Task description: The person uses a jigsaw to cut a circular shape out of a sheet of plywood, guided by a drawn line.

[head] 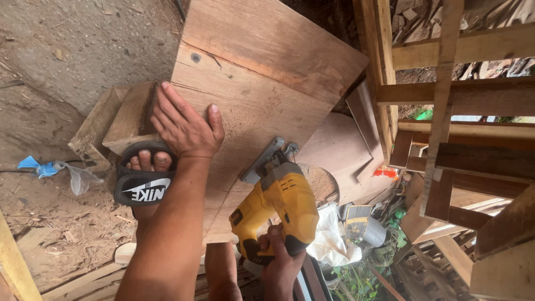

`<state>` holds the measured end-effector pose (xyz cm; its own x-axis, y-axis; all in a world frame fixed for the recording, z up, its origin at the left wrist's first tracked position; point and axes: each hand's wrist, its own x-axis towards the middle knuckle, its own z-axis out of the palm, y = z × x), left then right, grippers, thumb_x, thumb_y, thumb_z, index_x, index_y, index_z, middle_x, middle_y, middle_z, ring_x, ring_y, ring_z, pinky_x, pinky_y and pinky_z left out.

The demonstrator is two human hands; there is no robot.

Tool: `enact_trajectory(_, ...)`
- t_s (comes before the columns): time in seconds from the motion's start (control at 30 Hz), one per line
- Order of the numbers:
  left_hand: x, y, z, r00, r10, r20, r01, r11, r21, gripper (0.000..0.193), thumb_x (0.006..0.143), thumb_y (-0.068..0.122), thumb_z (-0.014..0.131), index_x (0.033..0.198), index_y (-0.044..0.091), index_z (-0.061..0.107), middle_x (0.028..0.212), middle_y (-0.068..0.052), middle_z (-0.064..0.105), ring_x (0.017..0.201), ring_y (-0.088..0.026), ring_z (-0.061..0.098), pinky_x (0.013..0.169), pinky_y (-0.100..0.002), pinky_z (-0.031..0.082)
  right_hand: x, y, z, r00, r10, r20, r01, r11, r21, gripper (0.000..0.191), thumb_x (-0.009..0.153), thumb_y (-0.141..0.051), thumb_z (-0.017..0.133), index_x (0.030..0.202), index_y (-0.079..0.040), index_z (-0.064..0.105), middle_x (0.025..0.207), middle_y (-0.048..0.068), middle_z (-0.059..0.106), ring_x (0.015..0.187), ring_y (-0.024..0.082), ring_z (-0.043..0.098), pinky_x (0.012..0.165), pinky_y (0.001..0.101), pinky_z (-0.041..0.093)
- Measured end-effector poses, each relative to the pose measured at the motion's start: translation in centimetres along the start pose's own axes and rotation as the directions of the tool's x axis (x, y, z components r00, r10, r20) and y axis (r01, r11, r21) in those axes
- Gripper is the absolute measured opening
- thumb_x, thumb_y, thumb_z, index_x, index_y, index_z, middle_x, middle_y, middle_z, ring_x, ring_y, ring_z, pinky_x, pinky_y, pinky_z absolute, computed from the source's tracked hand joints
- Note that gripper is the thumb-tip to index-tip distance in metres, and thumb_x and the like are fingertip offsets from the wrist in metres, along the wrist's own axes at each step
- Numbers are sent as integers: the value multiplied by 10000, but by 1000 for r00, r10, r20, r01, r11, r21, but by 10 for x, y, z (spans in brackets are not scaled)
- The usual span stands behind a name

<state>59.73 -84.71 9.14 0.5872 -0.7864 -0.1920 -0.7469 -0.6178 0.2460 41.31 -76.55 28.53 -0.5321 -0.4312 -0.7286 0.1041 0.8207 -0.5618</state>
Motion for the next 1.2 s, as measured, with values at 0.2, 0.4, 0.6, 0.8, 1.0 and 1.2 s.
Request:
enact_trajectory(0.2, -4, -2, 3, 1000, 6, -11, -6, 1000, 13, 819, 1126, 526, 334, 1585, -138, 194, 1544, -337, 359, 1279, -468, 506, 1091, -603, 396, 0, -2, 1, 1000, 7, -19, -8, 999, -43, 154, 825, 36, 682, 961, 48, 611, 730, 118, 584, 571, 218, 553, 550, 387, 471)
enact_trajectory(0.4, -5, -3, 6, 1000, 22, -17, -22, 1000, 18, 825, 1129, 529, 334, 1584, -145, 196, 1546, -337, 359, 1274, -466, 508, 1091, -604, 399, -1, -5, 4, 1000, 5, -17, -6, 999, -54, 134, 833, 28, 682, 941, 41, 604, 711, 112, 574, 568, 219, 552, 569, 389, 476)
enact_trajectory(0.6, -9, -6, 10, 1000, 14, -19, -14, 1000, 12, 831, 1121, 534, 335, 1580, -146, 197, 1546, -336, 356, 1275, -467, 508, 1087, -603, 401, -1, -6, 7, 1000, -26, -4, 25, 997, -76, 122, 833, 13, 672, 931, 38, 605, 702, 111, 567, 564, 221, 547, 565, 393, 469)
enact_trajectory(0.8, -10, -7, 12, 1000, 19, -16, -18, 1000, 11, 834, 1124, 536, 342, 1579, -147, 198, 1547, -341, 351, 1288, -471, 504, 1089, -606, 400, 2, -4, 3, 999, -35, 13, 35, 998, -47, 141, 831, 26, 671, 954, 28, 603, 715, 118, 572, 564, 224, 537, 563, 391, 466)
enact_trajectory(1.0, -9, -7, 14, 1000, 19, -6, -19, 1000, 24, 840, 1118, 530, 365, 1579, -151, 196, 1548, -346, 349, 1300, -480, 496, 1102, -612, 391, 13, 0, -12, 997, -44, 58, 48, 997, -59, 150, 834, 40, 673, 956, 35, 585, 740, 117, 576, 576, 218, 530, 536, 373, 438)
enact_trajectory(1.2, -7, -6, 11, 1000, -5, 26, 4, 1000, 23, 870, 1105, 547, 397, 1576, -155, 195, 1538, -348, 355, 1270, -487, 492, 1092, -626, 385, 24, 0, -26, 982, -96, 164, 119, 984, -135, 182, 819, 39, 673, 987, 43, 604, 761, 142, 621, 582, 225, 581, 540, 371, 476)
